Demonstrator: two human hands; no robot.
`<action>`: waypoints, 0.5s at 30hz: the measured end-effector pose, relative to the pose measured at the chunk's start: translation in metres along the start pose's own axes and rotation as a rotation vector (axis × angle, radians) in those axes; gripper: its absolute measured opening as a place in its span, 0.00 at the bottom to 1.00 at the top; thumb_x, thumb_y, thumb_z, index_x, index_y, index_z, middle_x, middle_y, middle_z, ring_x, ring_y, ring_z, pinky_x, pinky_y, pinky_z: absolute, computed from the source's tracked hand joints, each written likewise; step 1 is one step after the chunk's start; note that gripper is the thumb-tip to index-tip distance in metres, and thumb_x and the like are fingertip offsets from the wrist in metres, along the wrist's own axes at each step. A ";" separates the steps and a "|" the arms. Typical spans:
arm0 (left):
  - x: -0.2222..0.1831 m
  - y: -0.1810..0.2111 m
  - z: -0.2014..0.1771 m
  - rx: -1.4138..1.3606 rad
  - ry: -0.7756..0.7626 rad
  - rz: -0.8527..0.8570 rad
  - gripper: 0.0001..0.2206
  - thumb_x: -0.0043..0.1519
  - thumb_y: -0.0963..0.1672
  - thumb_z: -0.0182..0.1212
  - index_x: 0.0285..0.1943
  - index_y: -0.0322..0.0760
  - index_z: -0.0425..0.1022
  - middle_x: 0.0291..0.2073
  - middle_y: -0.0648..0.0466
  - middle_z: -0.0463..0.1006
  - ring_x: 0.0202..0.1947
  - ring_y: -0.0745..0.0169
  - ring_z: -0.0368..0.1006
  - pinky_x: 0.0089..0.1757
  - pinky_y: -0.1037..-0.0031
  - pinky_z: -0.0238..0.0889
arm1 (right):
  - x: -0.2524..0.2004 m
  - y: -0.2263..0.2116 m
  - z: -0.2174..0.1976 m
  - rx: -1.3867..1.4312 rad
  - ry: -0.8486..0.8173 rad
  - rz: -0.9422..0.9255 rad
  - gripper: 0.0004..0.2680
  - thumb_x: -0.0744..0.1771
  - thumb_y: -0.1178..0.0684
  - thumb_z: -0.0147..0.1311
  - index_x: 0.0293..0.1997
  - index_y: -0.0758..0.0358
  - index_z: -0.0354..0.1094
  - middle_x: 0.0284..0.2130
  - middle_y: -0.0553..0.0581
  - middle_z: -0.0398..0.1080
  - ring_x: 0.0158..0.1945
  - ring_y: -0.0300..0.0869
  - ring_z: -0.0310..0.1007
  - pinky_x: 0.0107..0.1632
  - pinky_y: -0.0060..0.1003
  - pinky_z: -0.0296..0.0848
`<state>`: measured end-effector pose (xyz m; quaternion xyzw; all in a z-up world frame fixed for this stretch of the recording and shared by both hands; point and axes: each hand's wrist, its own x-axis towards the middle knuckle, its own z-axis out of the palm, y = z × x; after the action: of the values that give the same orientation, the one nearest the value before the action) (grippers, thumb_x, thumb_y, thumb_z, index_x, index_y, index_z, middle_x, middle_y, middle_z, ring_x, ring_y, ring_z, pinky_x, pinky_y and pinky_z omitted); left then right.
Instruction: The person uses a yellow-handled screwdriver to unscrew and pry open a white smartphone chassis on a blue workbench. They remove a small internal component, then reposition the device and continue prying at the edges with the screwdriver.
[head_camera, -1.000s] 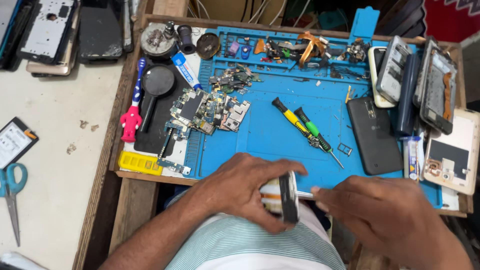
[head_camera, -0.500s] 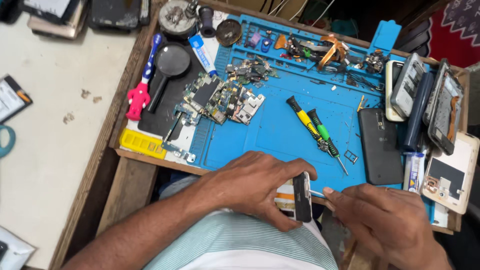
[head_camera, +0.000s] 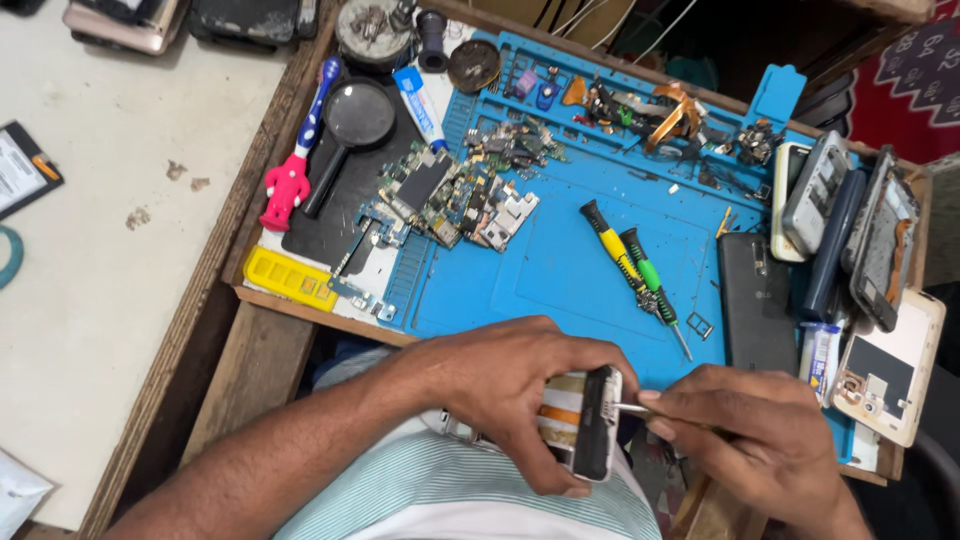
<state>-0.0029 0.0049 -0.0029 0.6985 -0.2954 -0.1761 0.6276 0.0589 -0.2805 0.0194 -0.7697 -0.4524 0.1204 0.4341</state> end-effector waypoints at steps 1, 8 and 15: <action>0.001 -0.003 0.000 -0.019 -0.002 -0.002 0.31 0.45 0.51 0.76 0.59 0.43 0.76 0.39 0.58 0.86 0.38 0.67 0.83 0.45 0.75 0.76 | 0.002 -0.006 0.001 -0.016 0.028 -0.023 0.07 0.60 0.63 0.64 0.40 0.69 0.78 0.28 0.57 0.79 0.30 0.39 0.80 0.29 0.30 0.79; -0.003 -0.027 -0.009 -0.357 -0.050 0.040 0.35 0.47 0.47 0.79 0.66 0.33 0.72 0.51 0.52 0.81 0.53 0.67 0.77 0.61 0.71 0.70 | 0.008 -0.044 0.002 -0.402 0.019 0.098 0.11 0.62 0.56 0.65 0.49 0.57 0.79 0.30 0.48 0.79 0.30 0.36 0.82 0.32 0.32 0.77; -0.002 -0.035 -0.005 -0.397 -0.140 -0.002 0.38 0.47 0.47 0.78 0.69 0.31 0.70 0.56 0.50 0.80 0.57 0.64 0.76 0.64 0.69 0.68 | 0.001 -0.041 -0.031 -0.672 -0.233 -0.073 0.17 0.61 0.47 0.59 0.57 0.43 0.79 0.35 0.43 0.79 0.32 0.35 0.82 0.34 0.35 0.79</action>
<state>0.0055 0.0118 -0.0371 0.5474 -0.2973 -0.2797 0.7306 0.0530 -0.2886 0.0700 -0.8339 -0.5404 0.0361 0.1062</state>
